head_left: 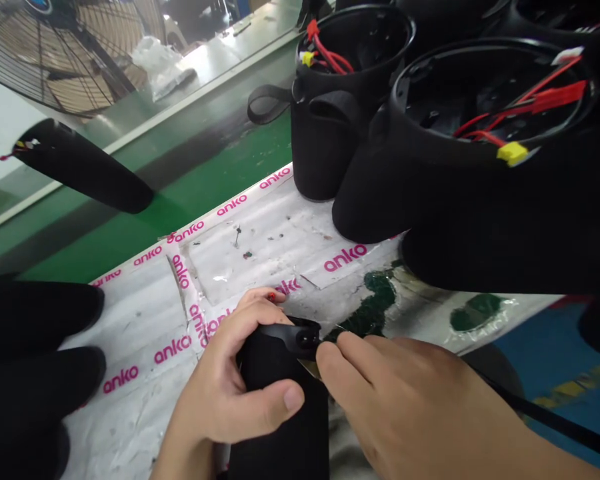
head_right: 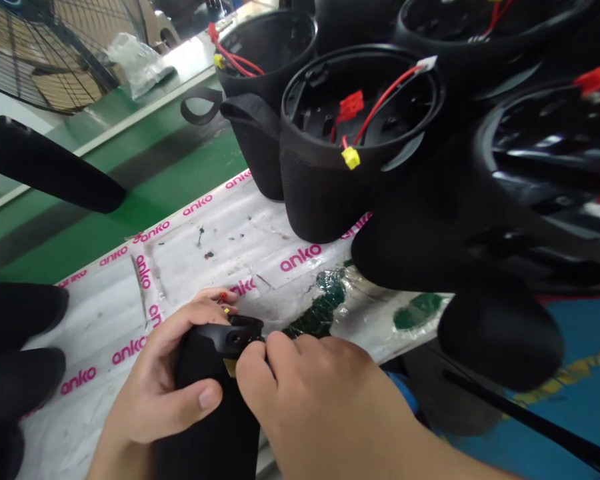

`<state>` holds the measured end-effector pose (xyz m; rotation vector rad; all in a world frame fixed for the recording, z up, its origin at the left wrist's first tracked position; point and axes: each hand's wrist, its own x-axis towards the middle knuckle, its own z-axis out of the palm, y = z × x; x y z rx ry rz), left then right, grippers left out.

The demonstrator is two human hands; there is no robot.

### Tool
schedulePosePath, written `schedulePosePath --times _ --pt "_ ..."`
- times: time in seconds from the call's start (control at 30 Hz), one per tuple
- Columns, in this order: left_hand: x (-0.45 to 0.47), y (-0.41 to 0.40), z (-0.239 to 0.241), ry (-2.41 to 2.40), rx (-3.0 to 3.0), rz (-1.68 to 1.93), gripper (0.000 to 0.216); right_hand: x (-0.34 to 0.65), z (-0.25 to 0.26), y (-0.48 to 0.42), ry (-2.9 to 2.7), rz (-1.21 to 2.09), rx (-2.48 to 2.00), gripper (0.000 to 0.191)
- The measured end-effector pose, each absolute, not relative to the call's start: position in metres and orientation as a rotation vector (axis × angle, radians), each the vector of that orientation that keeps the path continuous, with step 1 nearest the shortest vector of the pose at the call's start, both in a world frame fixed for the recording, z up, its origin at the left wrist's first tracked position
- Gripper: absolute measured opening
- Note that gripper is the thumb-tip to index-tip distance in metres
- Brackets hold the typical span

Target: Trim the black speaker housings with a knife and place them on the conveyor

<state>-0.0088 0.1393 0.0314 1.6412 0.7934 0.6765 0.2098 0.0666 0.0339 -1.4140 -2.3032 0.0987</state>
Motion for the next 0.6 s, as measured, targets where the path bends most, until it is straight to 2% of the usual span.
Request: schedulePosePath --times 0.17,0.4,0.6 --pt "-0.0108 0.1377 0.0302 0.802 1.623 0.665 0.034 0.2105 0.0316 0.0650 -2.257 0.120 -1.417 0.032" --pt "-0.0110 0.1393 0.0305 0.801 1.620 0.655 0.035 0.2079 0.0312 0.0606 -2.480 -0.114 -1.520 0.011" --pt "-0.0106 0.1403 0.0309 0.782 1.633 0.643 0.038 0.2062 0.0320 0.0629 -2.502 -0.130 -1.522 0.020"
